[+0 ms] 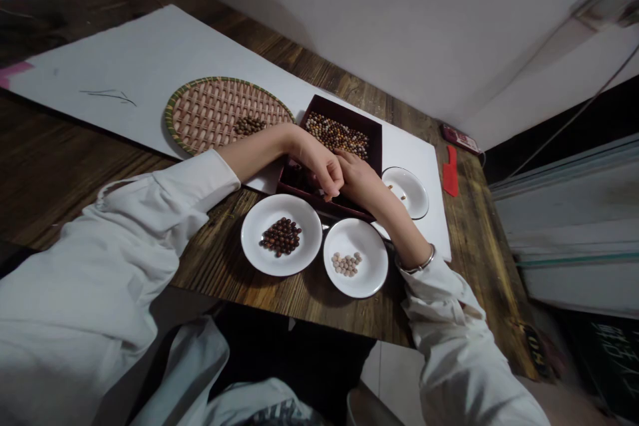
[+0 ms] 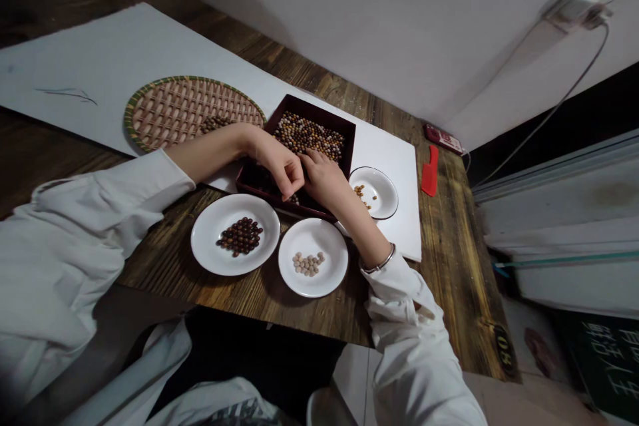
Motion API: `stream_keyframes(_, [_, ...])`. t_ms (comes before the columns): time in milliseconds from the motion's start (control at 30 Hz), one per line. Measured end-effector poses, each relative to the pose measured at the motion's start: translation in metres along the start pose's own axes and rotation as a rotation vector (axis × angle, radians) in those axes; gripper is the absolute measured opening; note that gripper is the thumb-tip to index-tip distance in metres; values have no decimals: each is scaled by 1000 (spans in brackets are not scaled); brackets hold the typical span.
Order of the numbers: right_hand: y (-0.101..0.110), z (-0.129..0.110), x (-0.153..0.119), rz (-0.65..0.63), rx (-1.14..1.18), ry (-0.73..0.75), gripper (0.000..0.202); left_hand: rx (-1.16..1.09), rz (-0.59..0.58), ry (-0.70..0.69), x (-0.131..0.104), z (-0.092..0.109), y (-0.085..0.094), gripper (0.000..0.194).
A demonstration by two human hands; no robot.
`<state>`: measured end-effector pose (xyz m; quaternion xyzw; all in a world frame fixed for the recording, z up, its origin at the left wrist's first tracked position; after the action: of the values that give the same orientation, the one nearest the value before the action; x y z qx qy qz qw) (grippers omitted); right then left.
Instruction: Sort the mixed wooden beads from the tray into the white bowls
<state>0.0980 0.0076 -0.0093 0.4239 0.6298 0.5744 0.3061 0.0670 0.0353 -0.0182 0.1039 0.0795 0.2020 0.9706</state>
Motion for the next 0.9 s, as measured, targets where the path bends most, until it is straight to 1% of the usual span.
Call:
stream_keyframes(100, [-1, 1, 0, 1, -27, -7, 44, -46, 148, 36, -3, -5, 11, 15])
stream_keyframes(167, [-1, 1, 0, 1, -47, -18, 45, -90, 189, 76, -5, -8, 13, 13])
stream_keyframes(233, [-1, 1, 0, 0, -59, -31, 47, -97, 134, 72, -6, -6, 6, 13])
stream_keyframes(333, [-1, 1, 0, -2, -65, -35, 48, -39, -29, 32, -7, 2, -10, 14])
stream_keyframes(367, [-1, 2, 0, -1, -65, -33, 48, -26, -66, 29, -9, 3, -14, 14])
stream_keyframes(400, [-2, 2, 0, -1, -64, -29, 48, -30, -69, 29, -9, 3, -15, 14])
stream_keyframes(433, [-3, 2, 0, 0, -61, -26, 48, -52, -45, 26, -9, 4, -13, 14])
stream_keyframes(500, [-4, 4, 0, 5, -51, -21, 48, -115, 62, 3, -8, 6, -2, 15])
stream_keyframes(533, [-4, 4, 0, 9, -47, -19, 48, -112, 68, -3, -6, 7, -1, 15])
stream_keyframes(567, [-4, 5, 0, 13, -44, -17, 48, -73, 0, 5, -4, 8, -6, 15])
stream_keyframes(633, [-5, 5, 0, 15, -41, -11, 48, 64, -240, 48, -3, 5, -25, 16])
stream_keyframes(667, [-5, 5, 0, 12, -41, -9, 48, 107, -298, 55, -3, 5, -29, 16])
stream_keyframes(733, [-6, 5, 1, 0, -42, -11, 49, 142, -301, 57, -1, 8, -26, 18])
stream_keyframes(800, [-6, 6, 1, -13, -45, -17, 49, 178, -330, 84, -2, 8, -27, 19])
stream_keyframes(867, [-6, 5, 0, -22, -50, -20, 49, 230, -424, 136, -8, 4, -36, 20])
stream_keyframes(900, [-6, 5, 0, -25, -54, -21, 49, 238, -441, 154, -10, 3, -37, 21])
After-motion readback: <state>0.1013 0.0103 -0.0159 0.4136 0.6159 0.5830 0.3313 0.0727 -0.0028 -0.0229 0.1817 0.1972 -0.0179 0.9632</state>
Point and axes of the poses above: each hand's wrist, its own x-axis towards the middle knuckle, its own y-axis out of the back of the hand, z = x × y, the point moved 10 cm from there along x, towards the middle knuckle, and after that the axes turned 1 degree about z, right-handed, at the moved point
